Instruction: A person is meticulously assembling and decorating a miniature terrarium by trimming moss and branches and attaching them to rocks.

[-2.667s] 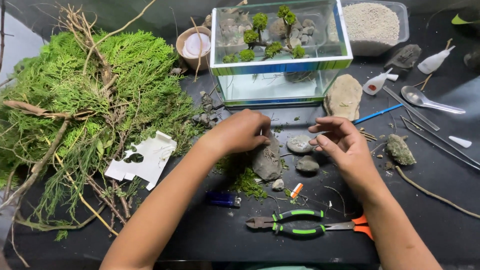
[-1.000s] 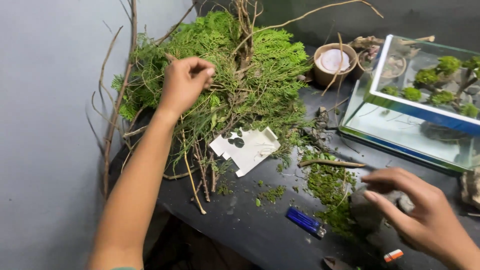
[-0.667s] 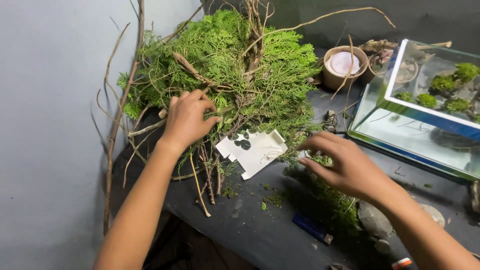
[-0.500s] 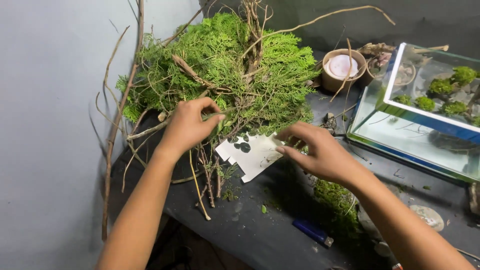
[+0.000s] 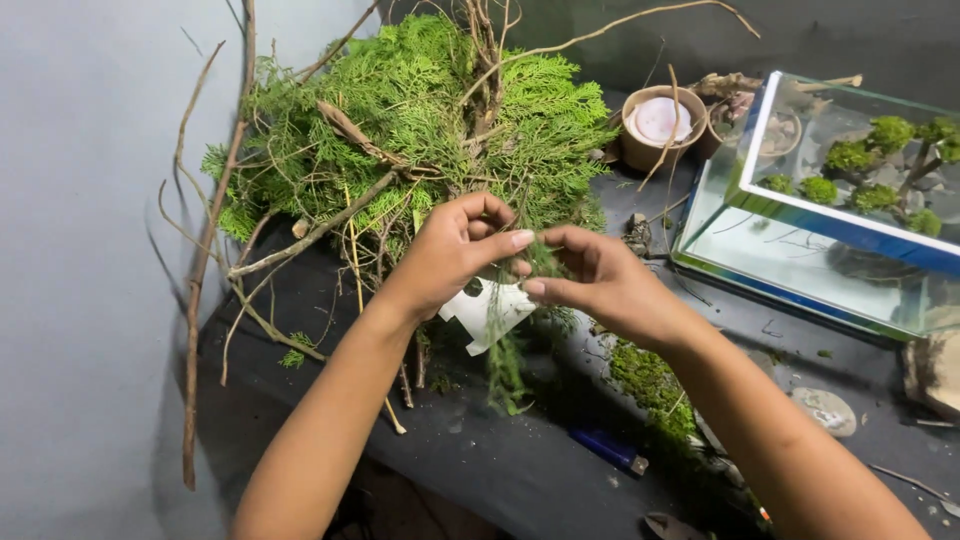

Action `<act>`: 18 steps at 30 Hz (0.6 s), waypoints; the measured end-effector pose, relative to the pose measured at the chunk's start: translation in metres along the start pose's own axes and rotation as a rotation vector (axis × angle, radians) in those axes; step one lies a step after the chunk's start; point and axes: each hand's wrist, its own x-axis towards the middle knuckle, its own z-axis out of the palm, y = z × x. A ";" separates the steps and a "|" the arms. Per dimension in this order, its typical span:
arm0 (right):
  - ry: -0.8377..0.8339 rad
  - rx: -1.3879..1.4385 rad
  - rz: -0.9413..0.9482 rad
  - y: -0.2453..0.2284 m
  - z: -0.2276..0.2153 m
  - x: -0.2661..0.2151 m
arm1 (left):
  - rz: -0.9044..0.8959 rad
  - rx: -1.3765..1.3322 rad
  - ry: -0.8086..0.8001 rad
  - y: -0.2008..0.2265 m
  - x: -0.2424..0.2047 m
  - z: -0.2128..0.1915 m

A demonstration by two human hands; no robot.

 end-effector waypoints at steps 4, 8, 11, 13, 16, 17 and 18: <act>0.048 0.137 0.052 0.020 -0.008 -0.012 | 0.029 0.021 -0.006 0.003 0.005 0.005; 0.057 0.119 0.091 0.025 -0.021 -0.025 | 0.013 -0.044 0.018 0.006 0.001 0.008; 0.057 0.107 0.111 0.024 -0.029 -0.033 | 0.008 -0.046 -0.002 0.005 -0.001 0.009; 0.050 0.066 0.107 0.029 -0.034 -0.035 | -0.005 -0.032 -0.028 0.004 -0.002 0.011; 0.069 0.040 0.130 0.028 -0.034 -0.040 | -0.032 -0.028 -0.054 0.001 -0.002 0.015; 0.071 0.040 0.130 0.032 -0.034 -0.040 | -0.032 -0.028 -0.055 -0.003 -0.001 0.017; 0.066 0.052 0.127 0.035 -0.035 -0.039 | -0.031 -0.040 -0.072 -0.007 -0.001 0.018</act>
